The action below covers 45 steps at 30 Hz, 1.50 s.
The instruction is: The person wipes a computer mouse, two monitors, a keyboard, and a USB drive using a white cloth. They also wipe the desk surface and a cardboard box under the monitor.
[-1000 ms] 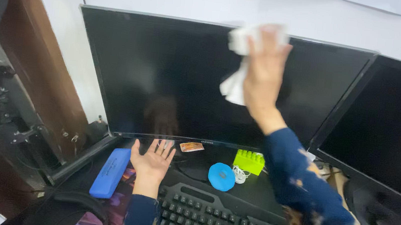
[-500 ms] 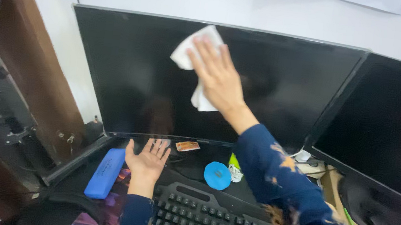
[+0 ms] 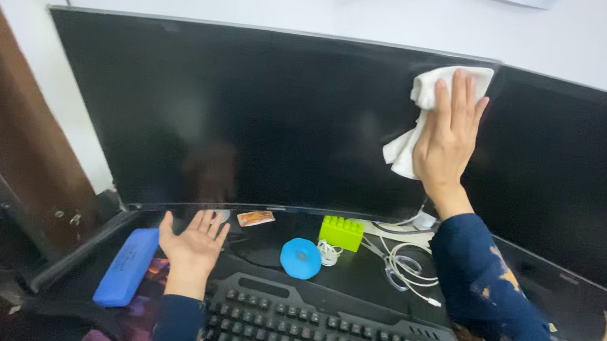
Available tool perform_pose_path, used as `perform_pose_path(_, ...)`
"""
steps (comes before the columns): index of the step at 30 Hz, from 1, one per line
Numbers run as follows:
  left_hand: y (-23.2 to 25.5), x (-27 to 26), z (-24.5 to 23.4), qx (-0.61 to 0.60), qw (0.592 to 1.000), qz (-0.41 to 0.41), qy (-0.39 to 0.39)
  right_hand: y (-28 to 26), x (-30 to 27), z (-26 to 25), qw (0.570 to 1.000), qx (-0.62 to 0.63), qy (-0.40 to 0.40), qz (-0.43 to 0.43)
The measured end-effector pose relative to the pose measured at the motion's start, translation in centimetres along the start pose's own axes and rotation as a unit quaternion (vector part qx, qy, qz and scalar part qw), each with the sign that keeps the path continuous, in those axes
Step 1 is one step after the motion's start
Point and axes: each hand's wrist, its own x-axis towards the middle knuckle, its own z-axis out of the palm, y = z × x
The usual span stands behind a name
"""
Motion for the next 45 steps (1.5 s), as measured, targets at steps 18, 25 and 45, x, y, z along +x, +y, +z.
perform_pose_path(18, -6.3, -1.9, 1.0, -0.008, 0.997, -0.006, 0.081, -1.0, 4.7, 0.3, 0.977, 0.006, -0.063, -0.204)
perform_pose_path(25, -7.3, -2.1, 1.8, 0.007, 0.996, -0.01, 0.09, 4.1, 6.3, -3.5, 0.996, 0.04, -0.064, -0.044)
perform_pose_path(45, -8.4, -3.5, 3.8, 0.029, 0.997, -0.046, 0.055, 0.5, -16.2, 2.5, 0.939, 0.023, -0.274, -0.206)
